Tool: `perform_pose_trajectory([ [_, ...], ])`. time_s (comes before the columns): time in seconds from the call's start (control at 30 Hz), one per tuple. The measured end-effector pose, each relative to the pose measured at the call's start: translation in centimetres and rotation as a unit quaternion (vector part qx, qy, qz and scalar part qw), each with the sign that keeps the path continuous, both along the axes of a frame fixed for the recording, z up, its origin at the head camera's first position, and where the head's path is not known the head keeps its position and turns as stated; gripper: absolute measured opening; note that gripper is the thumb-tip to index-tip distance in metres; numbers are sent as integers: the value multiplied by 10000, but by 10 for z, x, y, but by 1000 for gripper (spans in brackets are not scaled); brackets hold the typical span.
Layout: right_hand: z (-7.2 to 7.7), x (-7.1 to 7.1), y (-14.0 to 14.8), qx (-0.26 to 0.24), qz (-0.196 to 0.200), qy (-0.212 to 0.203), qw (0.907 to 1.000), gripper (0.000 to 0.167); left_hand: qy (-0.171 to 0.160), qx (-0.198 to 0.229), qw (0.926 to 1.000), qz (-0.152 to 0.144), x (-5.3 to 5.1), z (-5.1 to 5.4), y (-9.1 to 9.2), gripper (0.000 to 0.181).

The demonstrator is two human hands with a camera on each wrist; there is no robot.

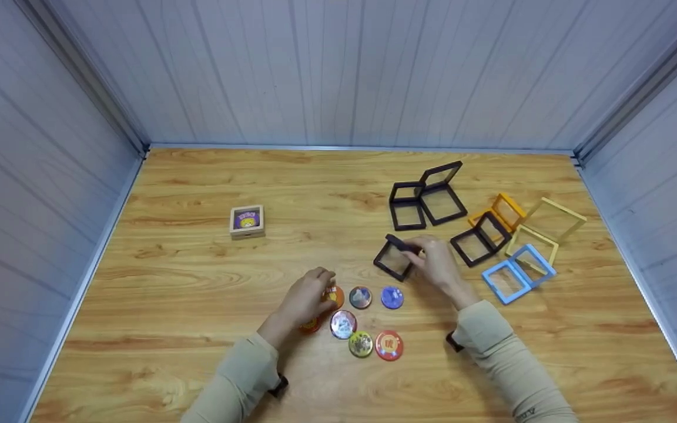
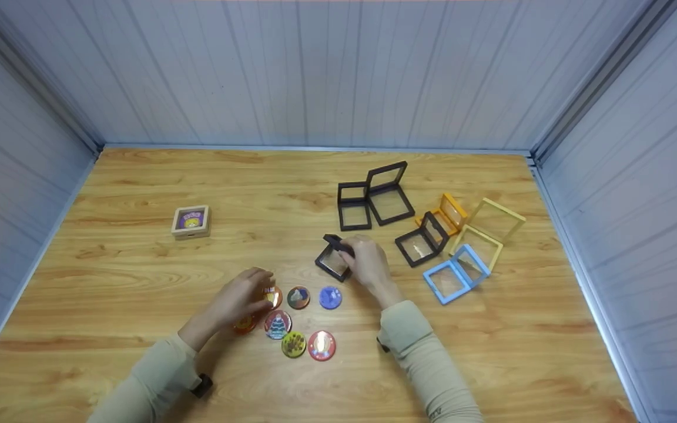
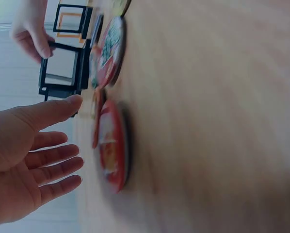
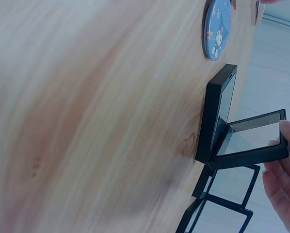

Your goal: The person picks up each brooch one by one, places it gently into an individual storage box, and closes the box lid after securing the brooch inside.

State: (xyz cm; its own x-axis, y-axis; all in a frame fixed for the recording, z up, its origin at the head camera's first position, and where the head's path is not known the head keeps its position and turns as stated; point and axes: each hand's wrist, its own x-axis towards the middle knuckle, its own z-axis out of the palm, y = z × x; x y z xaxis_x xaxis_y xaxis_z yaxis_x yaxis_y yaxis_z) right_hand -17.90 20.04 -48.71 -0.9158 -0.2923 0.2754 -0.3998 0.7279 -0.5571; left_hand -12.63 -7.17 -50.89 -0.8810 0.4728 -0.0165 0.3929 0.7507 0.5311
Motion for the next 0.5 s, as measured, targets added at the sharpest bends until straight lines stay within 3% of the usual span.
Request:
perform_pose_trajectory([
  [0.17, -1, -1, 0, -3, 99, 257, 9996, 18, 304, -11, 9995, -115, 4, -6, 4, 49],
  [0.5, -1, 0, 0, -155, 64, 66, 9998, 17, 179, -239, 9995, -132, 7, -8, 9, 44],
])
